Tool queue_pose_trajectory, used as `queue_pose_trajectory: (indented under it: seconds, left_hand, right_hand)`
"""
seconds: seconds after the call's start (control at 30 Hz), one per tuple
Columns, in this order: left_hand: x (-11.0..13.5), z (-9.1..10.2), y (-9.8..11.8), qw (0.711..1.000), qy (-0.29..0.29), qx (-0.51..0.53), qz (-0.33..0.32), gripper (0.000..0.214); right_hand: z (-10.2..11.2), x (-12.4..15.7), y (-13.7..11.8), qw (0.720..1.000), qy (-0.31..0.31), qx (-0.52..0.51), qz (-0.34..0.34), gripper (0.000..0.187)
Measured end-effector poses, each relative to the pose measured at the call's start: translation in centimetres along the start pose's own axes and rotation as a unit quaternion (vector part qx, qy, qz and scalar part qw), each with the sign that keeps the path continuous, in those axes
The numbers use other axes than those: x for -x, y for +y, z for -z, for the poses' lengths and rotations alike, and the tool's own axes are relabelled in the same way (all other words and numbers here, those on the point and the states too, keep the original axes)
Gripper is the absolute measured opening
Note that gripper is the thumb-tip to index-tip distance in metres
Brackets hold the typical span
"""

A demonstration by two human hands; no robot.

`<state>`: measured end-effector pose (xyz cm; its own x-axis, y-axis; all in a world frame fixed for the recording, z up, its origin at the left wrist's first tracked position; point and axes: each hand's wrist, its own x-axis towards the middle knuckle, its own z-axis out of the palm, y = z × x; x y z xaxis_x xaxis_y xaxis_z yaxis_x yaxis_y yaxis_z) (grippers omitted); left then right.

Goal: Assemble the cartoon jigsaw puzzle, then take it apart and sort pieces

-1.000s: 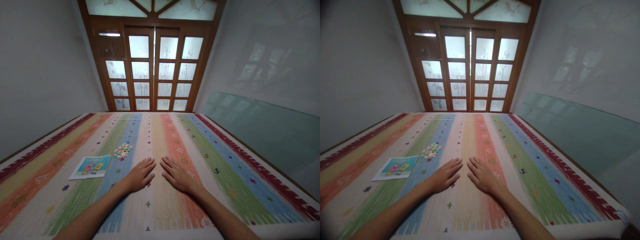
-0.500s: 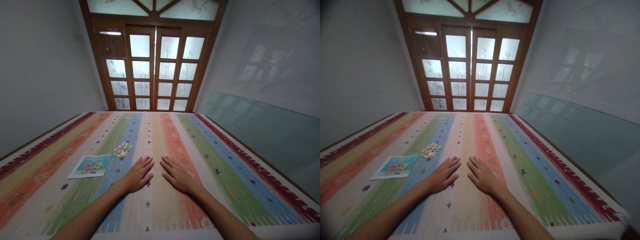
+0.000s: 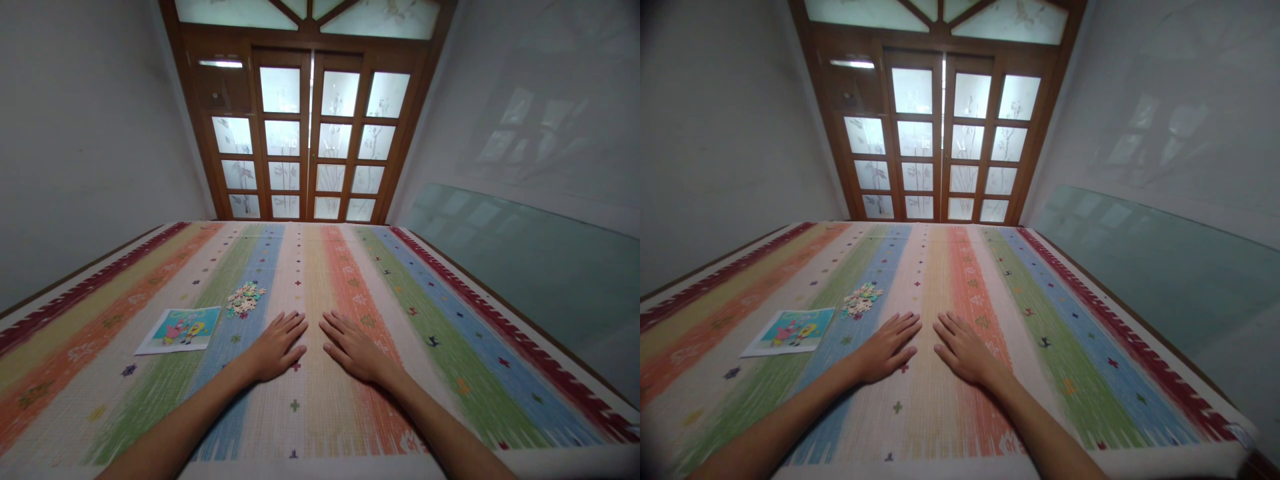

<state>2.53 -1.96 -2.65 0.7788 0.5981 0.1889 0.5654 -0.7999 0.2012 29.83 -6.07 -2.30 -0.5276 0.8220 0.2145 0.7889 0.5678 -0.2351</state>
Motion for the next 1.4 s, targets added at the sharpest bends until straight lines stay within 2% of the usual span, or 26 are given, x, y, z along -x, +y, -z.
queue_pose_trajectory:
  seconds: [0.13, 0.27, 0.47, 0.57, 0.8, 1.03, 1.4]
  left_hand:
    - [0.0, 0.1, -0.1, 0.999, 0.029, 0.013, -0.012, 0.05]
    - [-0.2, 0.6, -0.3, 0.995, 0.093, 0.018, -0.013, 0.042]
    - [0.1, 1.4, -1.5, 0.968, 0.217, 0.0, 0.128, 0.041]
    - [0.8, 1.6, -2.4, 0.952, 0.242, -0.023, 0.186, 0.042]
    - [1.8, 2.3, -5.6, 0.931, 0.202, -0.081, 0.292, 0.054]
    - [0.5, 1.8, -9.1, 0.92, 0.162, -0.085, 0.347, 0.059]
    - [-0.8, 1.6, -10.8, 0.909, 0.106, -0.105, 0.388, 0.066]
  right_hand:
    - [0.0, 0.0, 0.1, 1.0, 0.005, -0.003, 0.001, 0.054]
    - [0.1, -0.1, -0.1, 1.0, 0.004, 0.003, 0.002, 0.053]
    - [0.2, -0.1, -0.2, 1.0, 0.004, 0.012, -0.003, 0.052]
    - [0.2, -0.1, -0.2, 1.0, -0.002, 0.018, -0.003, 0.053]
    - [-0.3, -0.1, 0.1, 1.0, 0.008, 0.024, 0.004, 0.053]
    - [-0.2, -0.1, 0.1, 1.0, 0.012, 0.023, 0.007, 0.052]
    - [-0.3, -0.1, 0.1, 0.999, 0.01, 0.03, 0.007, 0.052]
